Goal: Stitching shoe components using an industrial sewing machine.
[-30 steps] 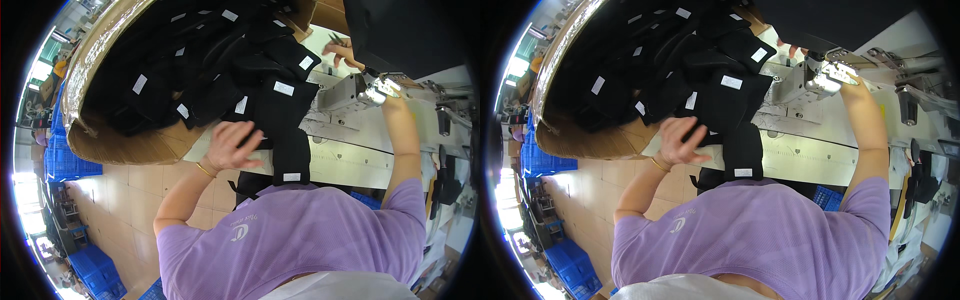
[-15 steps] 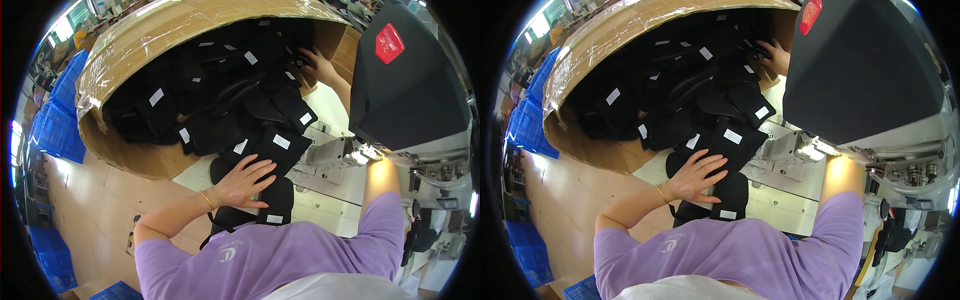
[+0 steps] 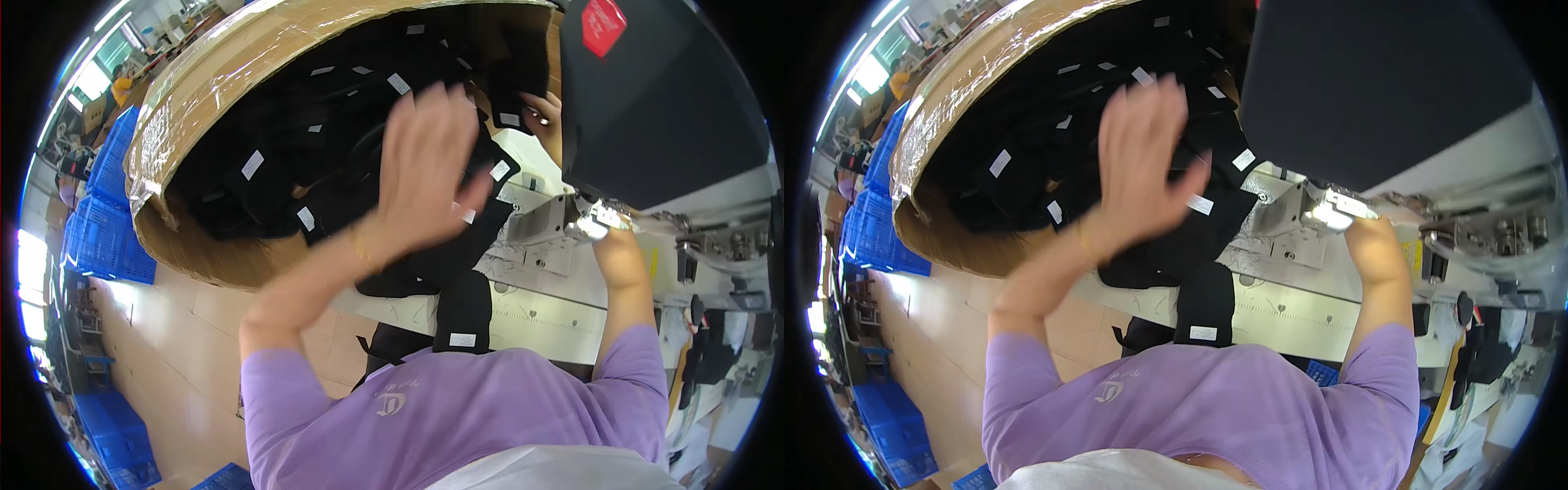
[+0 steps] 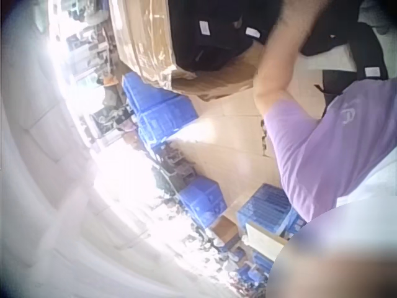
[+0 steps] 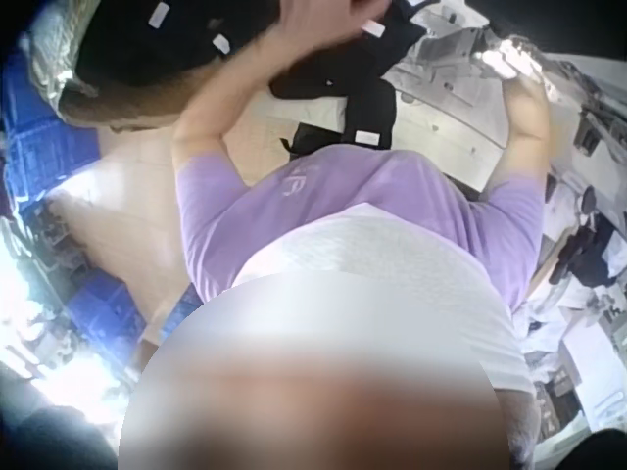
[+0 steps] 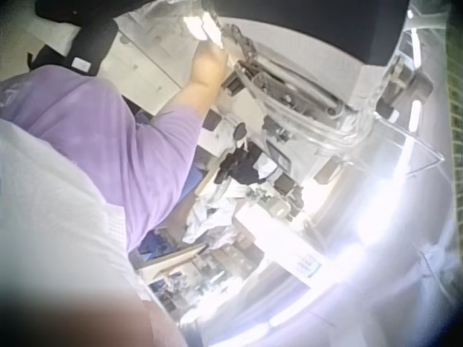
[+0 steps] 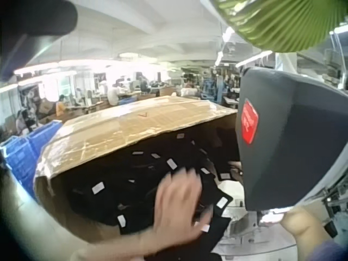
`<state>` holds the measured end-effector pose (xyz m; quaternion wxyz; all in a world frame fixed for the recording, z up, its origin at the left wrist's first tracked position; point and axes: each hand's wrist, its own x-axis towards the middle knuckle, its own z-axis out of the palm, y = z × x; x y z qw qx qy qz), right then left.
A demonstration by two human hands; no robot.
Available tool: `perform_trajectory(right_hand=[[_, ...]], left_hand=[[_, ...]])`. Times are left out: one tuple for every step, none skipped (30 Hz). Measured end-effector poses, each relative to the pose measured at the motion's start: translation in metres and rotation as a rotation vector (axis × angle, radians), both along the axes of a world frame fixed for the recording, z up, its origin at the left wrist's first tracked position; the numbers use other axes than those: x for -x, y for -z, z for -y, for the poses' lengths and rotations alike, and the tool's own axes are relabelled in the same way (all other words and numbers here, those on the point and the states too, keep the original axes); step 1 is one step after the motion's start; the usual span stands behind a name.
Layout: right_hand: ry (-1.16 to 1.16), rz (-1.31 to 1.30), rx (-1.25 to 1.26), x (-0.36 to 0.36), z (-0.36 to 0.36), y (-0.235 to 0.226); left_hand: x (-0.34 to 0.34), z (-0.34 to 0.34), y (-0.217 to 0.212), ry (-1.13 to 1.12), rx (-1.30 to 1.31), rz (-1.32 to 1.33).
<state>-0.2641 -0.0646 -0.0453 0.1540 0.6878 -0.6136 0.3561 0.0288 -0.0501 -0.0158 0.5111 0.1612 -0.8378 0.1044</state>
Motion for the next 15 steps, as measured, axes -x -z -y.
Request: perform_trajectory(right_hand=[[0.062, 0.05, -0.063, -0.007, -0.013, -0.007], [0.246, 0.1, -0.266, -0.028, -0.033, -0.022], [0.271, 0.105, -0.258, -0.004, -0.038, -0.007], [0.316, 0.167, -0.256, 0.023, -0.071, 0.012], [0.328, 0.233, -0.255, 0.043, -0.106, 0.038], [0.383, 0.295, -0.248, 0.066, -0.142, 0.057], [0.414, 0.357, -0.238, 0.087, -0.173, 0.077], [0.461, 0.418, -0.223, 0.112, -0.187, 0.087], [0.607, 0.408, -0.359, 0.079, -0.182, 0.062], [0.717, 0.383, -0.49, 0.032, -0.177, 0.027], [0.523, 0.595, -0.255, 0.032, -0.2, 0.033], [0.335, 0.787, -0.014, 0.037, -0.229, 0.042], [0.311, 0.918, 0.014, 0.033, -0.252, 0.043], [0.349, 1.057, -0.082, 0.024, -0.27, 0.039], [0.331, 1.179, -0.116, 0.017, -0.285, 0.043]], left_hand=[[0.022, 0.037, -0.013, -0.022, -0.013, -0.113], [0.041, 0.074, -0.021, -0.164, -0.056, -0.127], [0.07, 0.103, -0.035, -0.222, -0.237, -0.077], [0.099, 0.127, -0.039, -0.454, 0.062, -0.155], [0.115, 0.156, -0.048, -0.383, -0.485, 0.061], [0.141, 0.155, -0.037, -0.412, -0.298, -0.013], [0.157, 0.162, -0.03, -0.394, -0.289, -0.022], [0.184, 0.175, -0.029, -0.535, -0.285, 0.065], [0.179, 0.207, -0.019, -0.753, -0.283, 0.163], [0.15, 0.255, -0.008, -0.876, -0.369, 0.235], [0.16, 0.264, -0.008, -0.885, -0.497, 0.241], [0.174, 0.26, -0.014, -0.776, -0.61, 0.231], [0.179, 0.255, -0.016, -0.679, -0.722, 0.227], [0.176, 0.253, -0.02, -0.676, -0.713, 0.218], [0.172, 0.251, -0.021, -0.648, -0.755, 0.233]])
